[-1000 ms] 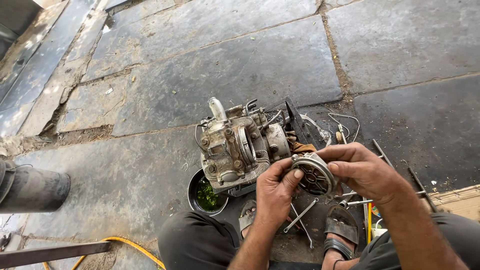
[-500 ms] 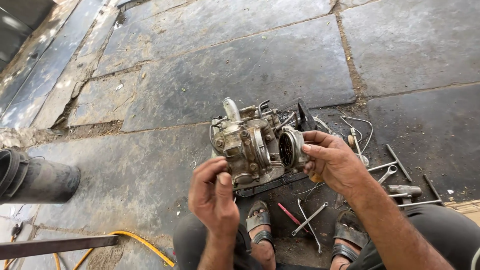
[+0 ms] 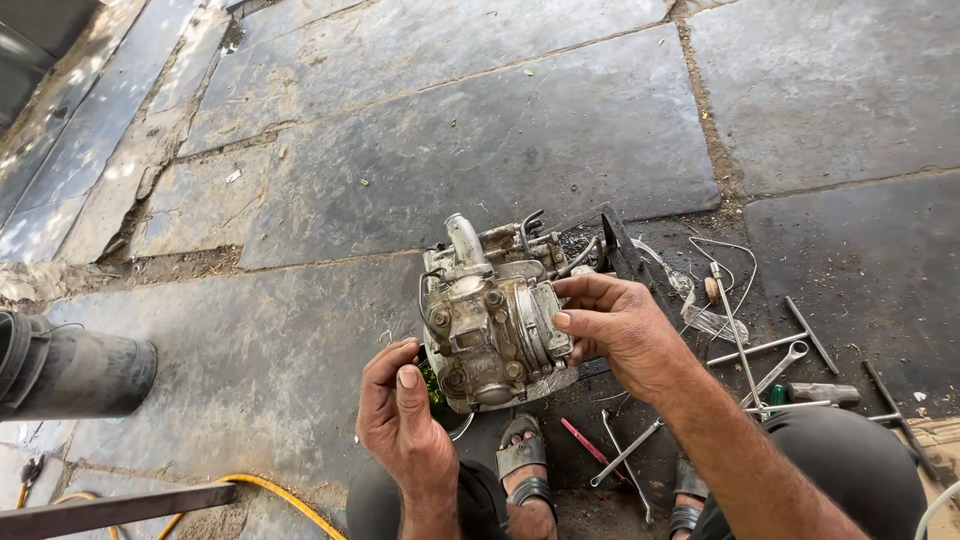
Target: The person sits on the ground next to a motorcycle engine and files the edge of a small metal engine component with a flat file, turning it to work different sides. They then wipe the component and the engine with a cloth and fit the component onto the engine by hand.
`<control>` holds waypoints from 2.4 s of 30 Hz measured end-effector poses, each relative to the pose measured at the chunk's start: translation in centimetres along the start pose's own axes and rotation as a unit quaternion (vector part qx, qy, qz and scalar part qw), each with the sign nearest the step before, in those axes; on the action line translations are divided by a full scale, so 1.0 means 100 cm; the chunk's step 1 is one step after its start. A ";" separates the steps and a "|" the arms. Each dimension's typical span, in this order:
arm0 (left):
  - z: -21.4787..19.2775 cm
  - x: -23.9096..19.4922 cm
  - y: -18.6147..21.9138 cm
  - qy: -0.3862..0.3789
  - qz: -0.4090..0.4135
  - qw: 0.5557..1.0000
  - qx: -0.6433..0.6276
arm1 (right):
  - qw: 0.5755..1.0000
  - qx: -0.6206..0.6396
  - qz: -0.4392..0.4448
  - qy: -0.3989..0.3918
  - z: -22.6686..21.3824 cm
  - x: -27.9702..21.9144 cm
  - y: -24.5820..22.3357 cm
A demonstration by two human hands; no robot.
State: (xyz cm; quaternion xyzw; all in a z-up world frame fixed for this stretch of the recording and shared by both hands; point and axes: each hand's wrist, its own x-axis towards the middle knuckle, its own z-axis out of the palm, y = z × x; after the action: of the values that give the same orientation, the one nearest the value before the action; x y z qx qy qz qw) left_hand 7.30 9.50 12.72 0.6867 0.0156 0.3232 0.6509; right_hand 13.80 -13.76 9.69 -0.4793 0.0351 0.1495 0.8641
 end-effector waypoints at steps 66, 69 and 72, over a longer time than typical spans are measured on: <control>0.002 0.005 -0.025 -0.035 0.008 0.999 -0.021 | 0.975 -0.142 0.033 -0.170 -0.025 0.000 -0.021; 0.002 0.007 -0.029 -0.032 0.016 0.999 -0.027 | 0.949 -0.294 0.049 -0.104 -0.019 0.002 -0.017; 0.003 0.006 -0.036 -0.031 0.031 0.999 -0.024 | 0.966 -0.229 0.034 -0.115 -0.007 0.001 -0.022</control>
State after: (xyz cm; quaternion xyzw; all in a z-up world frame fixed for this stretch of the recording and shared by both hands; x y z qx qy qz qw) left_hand 9.34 10.00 9.75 0.6804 -0.0333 0.3223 0.6573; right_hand 14.59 -15.41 11.15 -0.6422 -0.0837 0.2367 0.7243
